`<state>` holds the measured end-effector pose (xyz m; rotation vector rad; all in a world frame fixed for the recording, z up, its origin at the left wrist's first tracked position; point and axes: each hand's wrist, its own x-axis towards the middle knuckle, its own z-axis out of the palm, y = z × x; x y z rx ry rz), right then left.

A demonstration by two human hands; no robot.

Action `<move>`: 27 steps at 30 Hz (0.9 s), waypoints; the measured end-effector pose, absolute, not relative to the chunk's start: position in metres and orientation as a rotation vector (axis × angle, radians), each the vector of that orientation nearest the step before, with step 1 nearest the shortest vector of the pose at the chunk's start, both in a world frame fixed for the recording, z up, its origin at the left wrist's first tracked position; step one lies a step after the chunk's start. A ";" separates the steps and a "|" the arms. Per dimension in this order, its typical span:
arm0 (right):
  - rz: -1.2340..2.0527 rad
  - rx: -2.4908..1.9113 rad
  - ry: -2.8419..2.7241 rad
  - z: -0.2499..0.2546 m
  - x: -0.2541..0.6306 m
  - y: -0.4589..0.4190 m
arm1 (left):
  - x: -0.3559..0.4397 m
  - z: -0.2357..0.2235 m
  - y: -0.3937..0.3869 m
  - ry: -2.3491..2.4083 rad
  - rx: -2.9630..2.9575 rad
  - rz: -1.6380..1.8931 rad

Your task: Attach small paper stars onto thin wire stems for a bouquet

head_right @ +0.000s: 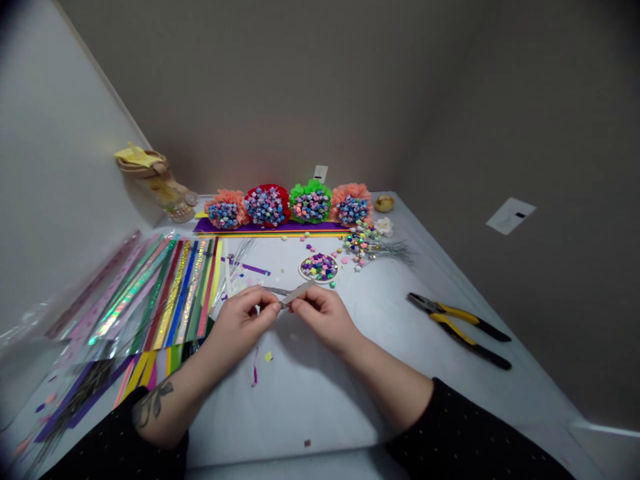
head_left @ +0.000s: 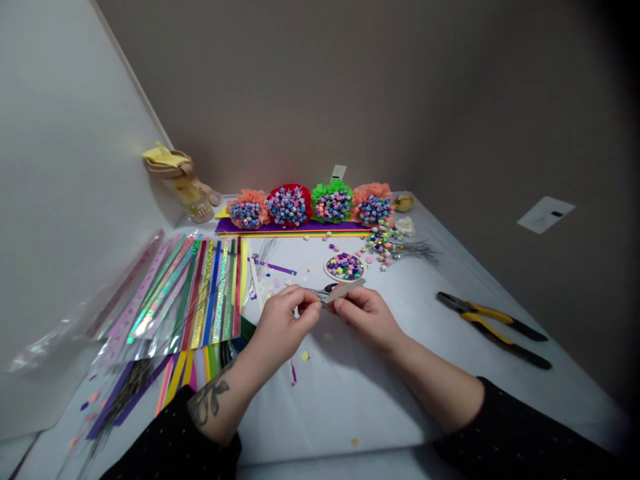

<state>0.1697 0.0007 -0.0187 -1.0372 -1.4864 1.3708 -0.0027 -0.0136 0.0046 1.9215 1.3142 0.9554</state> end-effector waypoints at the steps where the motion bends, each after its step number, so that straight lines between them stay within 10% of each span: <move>1: 1.453 -1.021 -1.440 -0.019 0.171 0.002 | -0.003 0.004 -0.013 1.291 1.949 0.958; 27: 0.973 -1.210 -1.746 -0.016 0.167 0.003 | 0.003 0.002 -0.014 1.308 1.681 0.795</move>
